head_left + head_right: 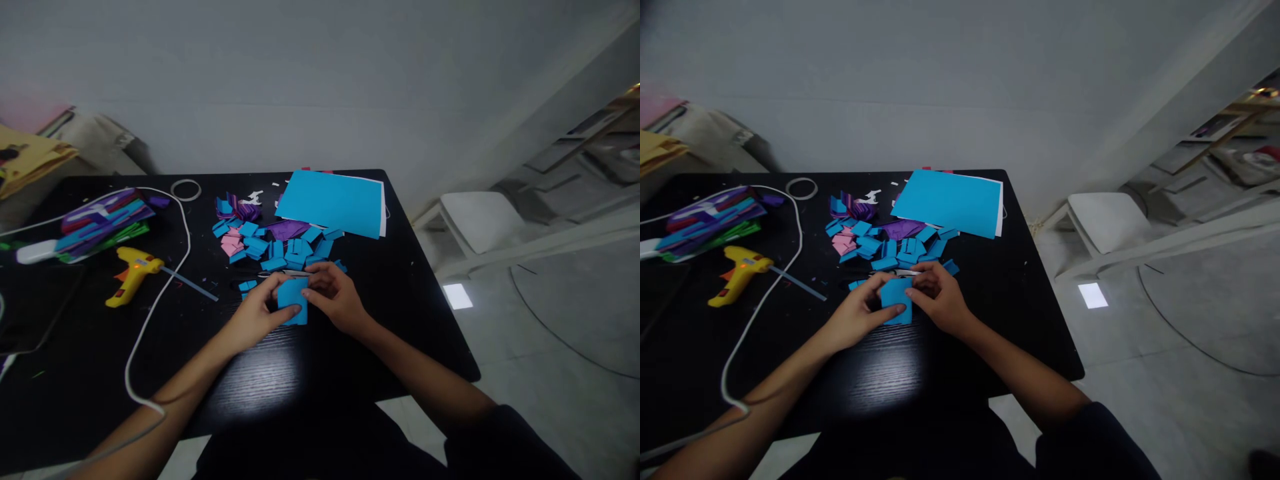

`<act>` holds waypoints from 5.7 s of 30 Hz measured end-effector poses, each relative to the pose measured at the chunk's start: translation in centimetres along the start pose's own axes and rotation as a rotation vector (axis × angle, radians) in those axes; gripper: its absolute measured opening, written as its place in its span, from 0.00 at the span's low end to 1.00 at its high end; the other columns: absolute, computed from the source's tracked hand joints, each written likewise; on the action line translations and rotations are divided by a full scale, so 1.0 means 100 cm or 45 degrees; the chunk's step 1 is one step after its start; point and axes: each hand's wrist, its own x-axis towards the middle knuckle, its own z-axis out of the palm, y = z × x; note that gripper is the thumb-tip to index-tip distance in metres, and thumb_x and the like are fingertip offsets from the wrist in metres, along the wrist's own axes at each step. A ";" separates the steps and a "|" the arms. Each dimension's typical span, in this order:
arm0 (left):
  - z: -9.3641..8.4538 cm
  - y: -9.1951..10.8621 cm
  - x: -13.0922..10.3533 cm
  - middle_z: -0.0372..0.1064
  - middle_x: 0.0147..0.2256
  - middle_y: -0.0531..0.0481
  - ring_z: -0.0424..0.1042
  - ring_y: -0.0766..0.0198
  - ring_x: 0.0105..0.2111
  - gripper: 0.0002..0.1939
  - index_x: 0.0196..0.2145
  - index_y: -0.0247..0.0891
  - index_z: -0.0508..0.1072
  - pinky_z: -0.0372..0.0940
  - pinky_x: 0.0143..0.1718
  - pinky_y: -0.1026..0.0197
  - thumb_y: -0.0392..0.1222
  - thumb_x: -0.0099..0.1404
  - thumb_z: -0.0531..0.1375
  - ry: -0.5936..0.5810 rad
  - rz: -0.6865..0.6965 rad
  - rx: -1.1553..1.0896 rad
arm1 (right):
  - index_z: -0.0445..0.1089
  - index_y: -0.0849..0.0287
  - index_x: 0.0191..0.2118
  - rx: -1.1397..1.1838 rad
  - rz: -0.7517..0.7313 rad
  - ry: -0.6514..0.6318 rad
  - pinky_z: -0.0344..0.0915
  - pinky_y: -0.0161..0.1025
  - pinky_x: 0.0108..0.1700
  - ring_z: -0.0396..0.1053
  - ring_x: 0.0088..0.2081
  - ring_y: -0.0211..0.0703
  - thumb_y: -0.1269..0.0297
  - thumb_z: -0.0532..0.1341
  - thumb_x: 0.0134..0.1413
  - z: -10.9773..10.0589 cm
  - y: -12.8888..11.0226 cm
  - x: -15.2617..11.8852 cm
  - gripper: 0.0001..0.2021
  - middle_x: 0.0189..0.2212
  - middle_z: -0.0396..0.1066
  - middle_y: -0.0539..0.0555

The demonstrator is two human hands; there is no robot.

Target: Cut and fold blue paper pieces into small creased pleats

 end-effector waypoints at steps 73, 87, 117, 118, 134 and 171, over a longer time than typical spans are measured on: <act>-0.005 -0.001 0.000 0.68 0.25 0.55 0.63 0.67 0.24 0.10 0.34 0.38 0.79 0.57 0.28 0.64 0.47 0.67 0.63 0.324 0.129 0.320 | 0.77 0.58 0.34 -0.383 -0.046 0.068 0.66 0.37 0.33 0.71 0.30 0.41 0.57 0.67 0.57 0.000 -0.008 -0.001 0.09 0.29 0.77 0.52; -0.005 0.003 0.001 0.69 0.24 0.55 0.65 0.67 0.25 0.11 0.34 0.38 0.80 0.61 0.28 0.65 0.48 0.65 0.65 0.273 0.084 0.208 | 0.79 0.58 0.34 -0.386 -0.036 0.042 0.68 0.38 0.38 0.75 0.34 0.44 0.58 0.67 0.57 0.001 -0.007 -0.001 0.09 0.32 0.80 0.52; -0.008 0.002 0.003 0.71 0.28 0.52 0.68 0.64 0.29 0.13 0.34 0.37 0.78 0.64 0.32 0.64 0.51 0.67 0.63 0.258 0.041 0.144 | 0.79 0.58 0.34 -0.425 -0.041 0.119 0.68 0.38 0.37 0.76 0.35 0.45 0.58 0.67 0.57 0.001 -0.006 -0.001 0.09 0.32 0.80 0.52; -0.009 0.002 0.003 0.71 0.28 0.52 0.68 0.64 0.29 0.13 0.34 0.37 0.78 0.64 0.32 0.64 0.51 0.67 0.63 0.264 0.044 0.150 | 0.79 0.58 0.34 -0.421 -0.040 0.121 0.68 0.38 0.37 0.76 0.35 0.45 0.58 0.67 0.57 0.001 -0.006 0.000 0.09 0.32 0.80 0.52; -0.017 -0.005 0.004 0.66 0.26 0.54 0.65 0.65 0.28 0.12 0.30 0.38 0.73 0.61 0.31 0.64 0.47 0.68 0.60 0.439 0.140 0.279 | 0.76 0.59 0.29 -0.415 0.036 0.003 0.63 0.35 0.31 0.69 0.27 0.39 0.55 0.63 0.61 0.001 -0.011 0.000 0.14 0.24 0.72 0.50; -0.011 -0.008 0.005 0.70 0.28 0.57 0.70 0.64 0.30 0.20 0.48 0.40 0.69 0.66 0.38 0.60 0.46 0.62 0.69 0.356 0.079 0.122 | 0.69 0.56 0.37 0.054 0.123 0.032 0.77 0.40 0.42 0.75 0.36 0.41 0.59 0.70 0.53 0.006 -0.001 0.000 0.12 0.33 0.72 0.49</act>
